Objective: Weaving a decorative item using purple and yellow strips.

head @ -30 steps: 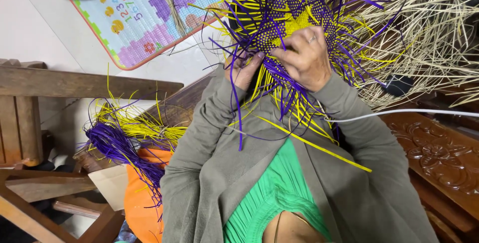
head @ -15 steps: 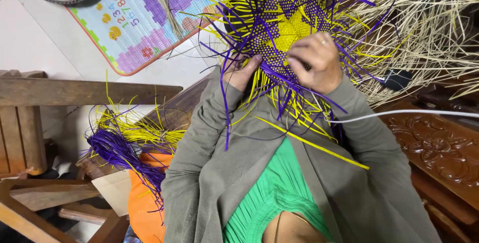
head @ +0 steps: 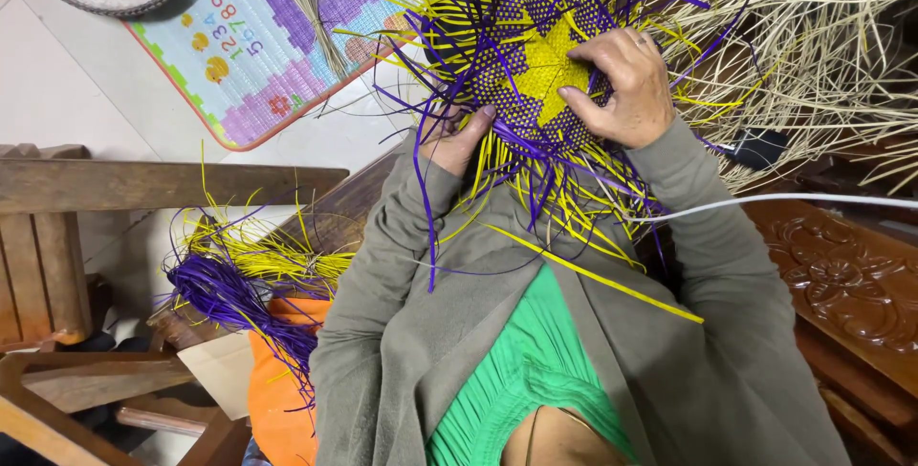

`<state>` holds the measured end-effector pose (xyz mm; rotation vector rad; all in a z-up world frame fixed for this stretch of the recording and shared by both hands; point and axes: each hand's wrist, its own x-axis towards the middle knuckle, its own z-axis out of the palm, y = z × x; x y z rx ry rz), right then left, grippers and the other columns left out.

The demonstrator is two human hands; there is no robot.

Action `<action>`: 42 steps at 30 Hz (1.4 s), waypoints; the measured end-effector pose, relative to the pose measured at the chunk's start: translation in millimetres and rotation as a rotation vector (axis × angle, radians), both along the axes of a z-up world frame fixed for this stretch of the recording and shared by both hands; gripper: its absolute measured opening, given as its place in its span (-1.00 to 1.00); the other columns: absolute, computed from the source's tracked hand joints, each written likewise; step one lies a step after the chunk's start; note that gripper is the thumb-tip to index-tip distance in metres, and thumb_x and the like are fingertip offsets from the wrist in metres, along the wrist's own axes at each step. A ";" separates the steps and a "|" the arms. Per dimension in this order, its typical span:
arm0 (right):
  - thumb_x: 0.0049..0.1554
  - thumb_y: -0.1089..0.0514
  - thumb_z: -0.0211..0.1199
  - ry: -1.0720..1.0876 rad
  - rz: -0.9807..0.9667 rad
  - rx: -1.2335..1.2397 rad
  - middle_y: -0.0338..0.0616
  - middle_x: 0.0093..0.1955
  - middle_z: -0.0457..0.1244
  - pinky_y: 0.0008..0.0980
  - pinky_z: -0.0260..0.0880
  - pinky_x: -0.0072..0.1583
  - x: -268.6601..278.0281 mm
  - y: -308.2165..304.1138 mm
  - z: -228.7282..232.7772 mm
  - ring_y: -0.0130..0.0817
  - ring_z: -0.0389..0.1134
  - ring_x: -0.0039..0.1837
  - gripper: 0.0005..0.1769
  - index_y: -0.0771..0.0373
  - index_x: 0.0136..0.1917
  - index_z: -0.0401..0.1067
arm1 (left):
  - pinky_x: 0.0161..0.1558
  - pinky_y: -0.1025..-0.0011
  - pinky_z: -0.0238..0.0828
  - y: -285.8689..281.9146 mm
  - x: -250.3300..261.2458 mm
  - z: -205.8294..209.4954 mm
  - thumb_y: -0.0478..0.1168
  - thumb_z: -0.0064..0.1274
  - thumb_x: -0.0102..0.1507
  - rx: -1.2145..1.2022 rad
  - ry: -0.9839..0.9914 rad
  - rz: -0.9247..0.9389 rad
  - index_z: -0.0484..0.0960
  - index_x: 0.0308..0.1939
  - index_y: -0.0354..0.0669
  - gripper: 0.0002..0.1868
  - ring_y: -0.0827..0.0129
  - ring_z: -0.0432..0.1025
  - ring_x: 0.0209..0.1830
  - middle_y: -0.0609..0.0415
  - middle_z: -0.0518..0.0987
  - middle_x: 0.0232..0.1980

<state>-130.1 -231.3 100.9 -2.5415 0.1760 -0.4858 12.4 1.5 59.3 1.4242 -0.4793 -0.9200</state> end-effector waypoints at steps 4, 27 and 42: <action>0.09 0.14 0.50 0.000 0.001 -0.003 -0.05 0.10 0.33 -0.12 0.27 0.21 -1.7 1.6 -2.3 -0.06 0.34 0.16 -0.61 0.27 0.13 0.47 | 0.30 0.34 0.40 1.6 -0.3 -4.6 -0.22 0.15 0.38 -0.050 0.061 0.036 0.53 0.28 -0.28 -0.59 0.35 0.49 0.22 0.02 0.61 0.24; 0.10 0.17 0.52 -0.045 0.043 0.163 -0.01 0.10 0.33 -0.14 0.34 0.21 -3.2 5.2 -22.7 -0.05 0.35 0.15 -0.65 0.32 0.09 0.49 | 0.19 0.40 0.44 9.5 -4.3 -9.8 -0.20 0.17 0.35 0.035 0.046 0.086 0.62 0.16 -0.28 -0.66 0.43 0.53 0.07 0.07 0.67 0.10; 0.13 0.11 0.51 -0.026 0.088 0.018 -0.06 0.08 0.31 -0.14 0.32 0.20 -1.0 2.9 -8.5 -0.08 0.32 0.12 -0.59 0.23 0.21 0.53 | 0.17 0.40 0.43 8.7 -0.7 9.7 -0.16 0.15 0.36 0.085 0.033 0.052 0.59 0.19 -0.26 -0.63 0.41 0.52 0.08 0.06 0.67 0.12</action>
